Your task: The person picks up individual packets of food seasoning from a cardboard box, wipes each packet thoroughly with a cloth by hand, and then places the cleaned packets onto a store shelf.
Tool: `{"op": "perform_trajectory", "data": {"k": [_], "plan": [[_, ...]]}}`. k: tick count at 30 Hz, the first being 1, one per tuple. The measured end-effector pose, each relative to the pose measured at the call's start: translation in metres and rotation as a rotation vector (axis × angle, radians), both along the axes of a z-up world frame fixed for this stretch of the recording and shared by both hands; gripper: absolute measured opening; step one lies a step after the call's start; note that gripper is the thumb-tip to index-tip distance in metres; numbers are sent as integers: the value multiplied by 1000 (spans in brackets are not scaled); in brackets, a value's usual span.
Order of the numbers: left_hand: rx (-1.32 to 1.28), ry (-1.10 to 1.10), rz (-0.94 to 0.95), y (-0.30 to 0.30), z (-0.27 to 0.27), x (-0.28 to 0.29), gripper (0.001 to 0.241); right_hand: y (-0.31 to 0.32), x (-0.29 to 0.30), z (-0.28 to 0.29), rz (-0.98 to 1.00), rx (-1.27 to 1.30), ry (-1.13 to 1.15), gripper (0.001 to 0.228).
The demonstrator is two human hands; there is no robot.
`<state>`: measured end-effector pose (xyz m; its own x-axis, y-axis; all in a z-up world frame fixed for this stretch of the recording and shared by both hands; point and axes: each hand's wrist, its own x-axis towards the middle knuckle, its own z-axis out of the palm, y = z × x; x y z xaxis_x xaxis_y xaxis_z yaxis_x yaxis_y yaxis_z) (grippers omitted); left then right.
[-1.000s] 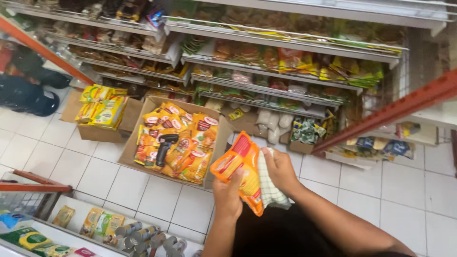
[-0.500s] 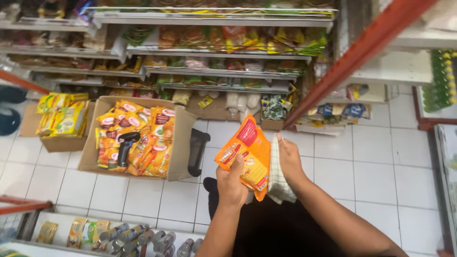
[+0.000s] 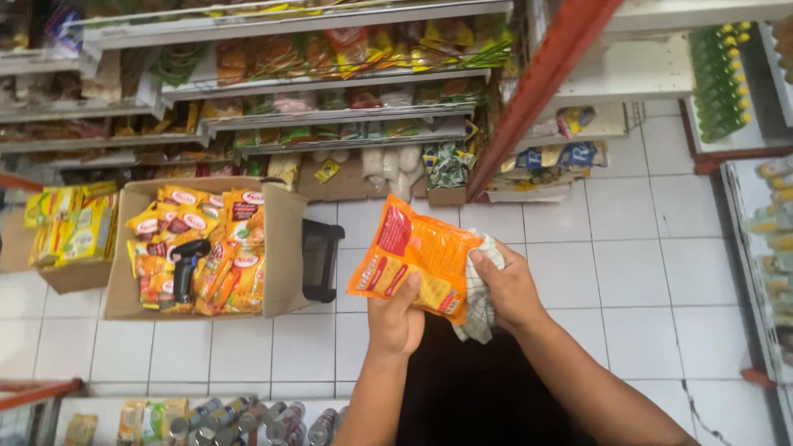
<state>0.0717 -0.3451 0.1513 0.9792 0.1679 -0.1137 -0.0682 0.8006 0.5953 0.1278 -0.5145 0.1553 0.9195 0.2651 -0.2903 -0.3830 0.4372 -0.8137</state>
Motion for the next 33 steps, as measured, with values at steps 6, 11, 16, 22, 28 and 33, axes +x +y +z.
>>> {"op": "perform_trajectory", "data": {"k": [6, 11, 16, 22, 28, 33], "plan": [[-70, 59, -174, -33, -4, 19, 50, -33, -10, -14, -320, -108, -65, 38], [-101, 25, -355, -70, -2, 36, 50, -84, -9, -37, -497, -136, -67, 54], [-61, 94, -291, -86, -1, 37, 50, -108, 5, -36, -429, 23, 11, 59], [-86, 120, -262, -71, 4, 40, 46, -105, 2, -27, -299, 21, 3, 51], [-31, 163, -208, -71, 7, 36, 50, -99, -7, -24, -213, 15, -16, 40], [-3, 174, -177, -61, -1, 39, 47, -88, -7, -16, -182, -2, -17, 35]]}}
